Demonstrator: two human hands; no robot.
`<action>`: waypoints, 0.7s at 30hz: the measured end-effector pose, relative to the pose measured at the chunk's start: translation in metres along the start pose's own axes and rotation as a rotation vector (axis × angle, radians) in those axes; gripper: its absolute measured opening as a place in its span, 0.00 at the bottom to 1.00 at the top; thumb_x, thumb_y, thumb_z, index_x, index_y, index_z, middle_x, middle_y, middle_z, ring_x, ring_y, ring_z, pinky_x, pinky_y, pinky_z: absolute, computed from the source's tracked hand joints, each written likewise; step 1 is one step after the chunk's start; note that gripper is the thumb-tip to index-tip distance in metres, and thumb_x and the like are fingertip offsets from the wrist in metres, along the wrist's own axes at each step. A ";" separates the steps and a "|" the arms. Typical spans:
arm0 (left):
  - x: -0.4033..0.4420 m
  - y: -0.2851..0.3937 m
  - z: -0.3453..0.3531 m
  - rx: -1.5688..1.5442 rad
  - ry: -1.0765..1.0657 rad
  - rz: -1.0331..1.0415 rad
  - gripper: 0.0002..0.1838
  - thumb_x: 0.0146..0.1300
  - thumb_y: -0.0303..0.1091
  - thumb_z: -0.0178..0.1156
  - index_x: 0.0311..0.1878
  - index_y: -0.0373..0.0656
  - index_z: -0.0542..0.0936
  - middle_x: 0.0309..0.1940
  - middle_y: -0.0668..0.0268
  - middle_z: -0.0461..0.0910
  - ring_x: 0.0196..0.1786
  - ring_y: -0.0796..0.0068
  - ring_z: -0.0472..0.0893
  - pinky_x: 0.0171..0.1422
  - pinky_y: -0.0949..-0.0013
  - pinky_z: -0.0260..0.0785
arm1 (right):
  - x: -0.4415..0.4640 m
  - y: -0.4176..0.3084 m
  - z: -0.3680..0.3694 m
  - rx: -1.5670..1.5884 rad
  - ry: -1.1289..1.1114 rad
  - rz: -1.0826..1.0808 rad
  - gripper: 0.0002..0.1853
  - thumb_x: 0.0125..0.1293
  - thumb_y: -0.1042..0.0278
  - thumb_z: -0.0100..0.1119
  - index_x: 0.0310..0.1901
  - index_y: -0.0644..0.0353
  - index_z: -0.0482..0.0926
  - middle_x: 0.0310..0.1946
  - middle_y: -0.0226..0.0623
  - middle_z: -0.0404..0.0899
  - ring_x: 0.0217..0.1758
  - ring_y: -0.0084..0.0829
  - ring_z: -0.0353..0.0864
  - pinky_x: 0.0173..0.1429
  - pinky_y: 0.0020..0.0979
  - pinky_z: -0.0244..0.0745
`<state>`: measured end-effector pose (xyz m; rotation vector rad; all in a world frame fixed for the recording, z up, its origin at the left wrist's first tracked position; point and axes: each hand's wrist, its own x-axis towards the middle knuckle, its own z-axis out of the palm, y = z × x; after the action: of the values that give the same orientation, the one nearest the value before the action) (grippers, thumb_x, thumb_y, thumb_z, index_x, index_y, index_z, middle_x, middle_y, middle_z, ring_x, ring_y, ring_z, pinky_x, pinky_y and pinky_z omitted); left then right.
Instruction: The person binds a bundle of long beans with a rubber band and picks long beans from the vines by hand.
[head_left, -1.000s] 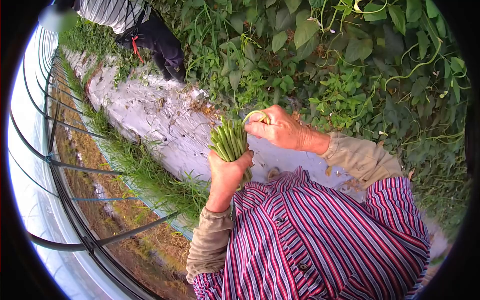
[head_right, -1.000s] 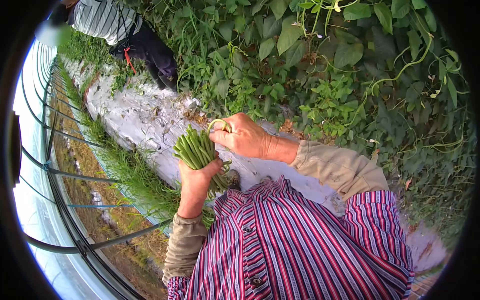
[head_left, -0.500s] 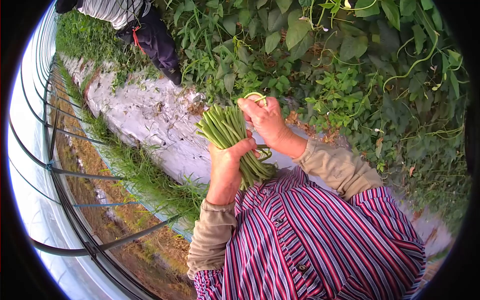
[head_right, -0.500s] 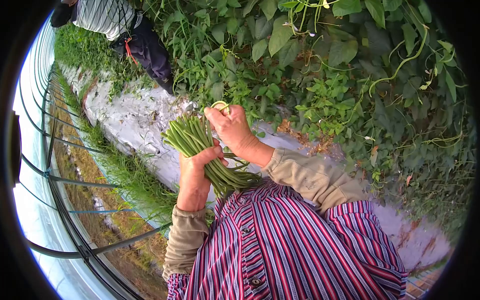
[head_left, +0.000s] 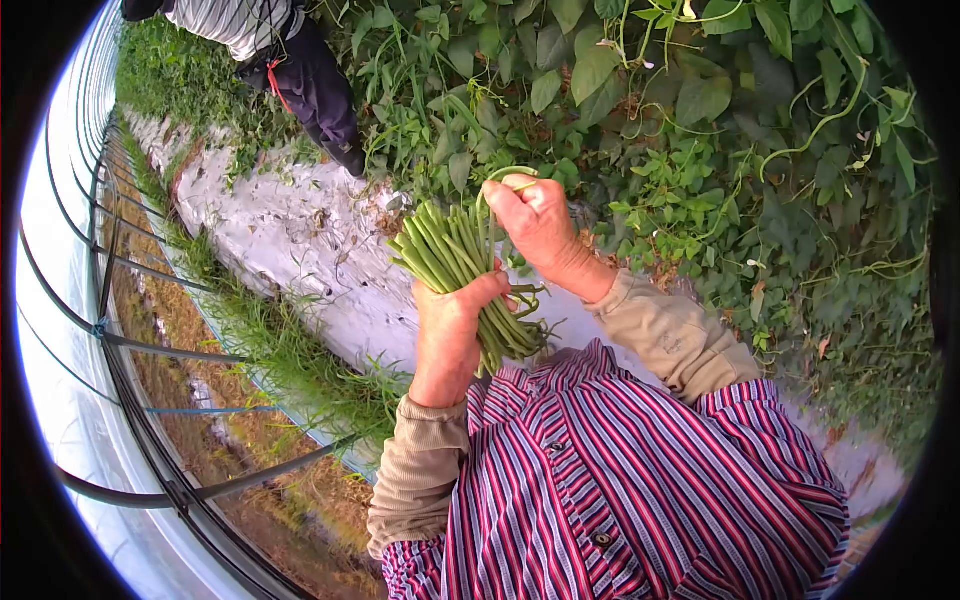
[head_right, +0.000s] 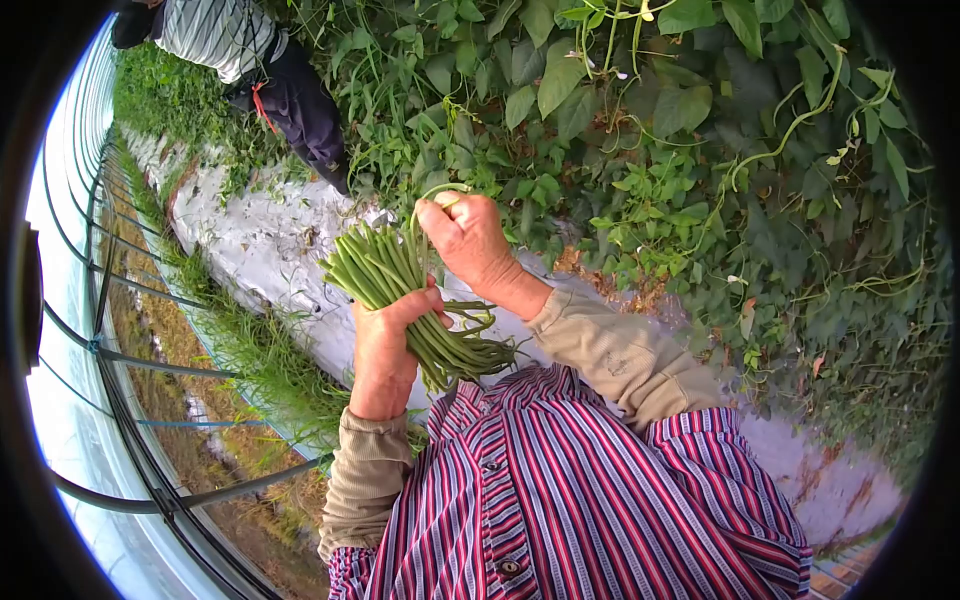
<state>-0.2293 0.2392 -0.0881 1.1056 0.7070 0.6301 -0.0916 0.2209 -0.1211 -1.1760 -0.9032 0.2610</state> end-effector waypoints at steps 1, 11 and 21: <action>-0.003 -0.002 0.000 -0.015 0.006 0.008 0.14 0.47 0.18 0.59 0.40 0.32 0.75 0.31 0.61 0.77 0.26 0.72 0.78 0.28 0.69 0.76 | -0.002 0.005 -0.001 0.001 -0.001 -0.002 0.16 0.63 0.69 0.54 0.18 0.62 0.67 0.14 0.24 0.60 0.17 0.18 0.54 0.20 0.27 0.54; -0.010 0.008 0.001 -0.049 0.022 0.034 0.12 0.47 0.17 0.59 0.38 0.33 0.75 0.29 0.62 0.76 0.24 0.73 0.77 0.28 0.71 0.74 | 0.004 -0.016 -0.022 1.162 -0.415 0.867 0.17 0.66 0.67 0.50 0.19 0.53 0.64 0.11 0.20 0.54 0.11 0.17 0.49 0.15 0.22 0.46; -0.023 0.004 0.002 -0.066 -0.070 -0.041 0.15 0.47 0.18 0.61 0.41 0.34 0.73 0.31 0.62 0.76 0.27 0.71 0.78 0.29 0.69 0.75 | 0.048 -0.024 -0.037 1.155 -0.085 0.671 0.20 0.67 0.61 0.50 0.17 0.48 0.58 0.11 0.19 0.51 0.11 0.18 0.48 0.21 0.22 0.47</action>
<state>-0.2423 0.2217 -0.0797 1.0451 0.6429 0.5730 -0.0407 0.2148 -0.0807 -0.3238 -0.2585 1.2002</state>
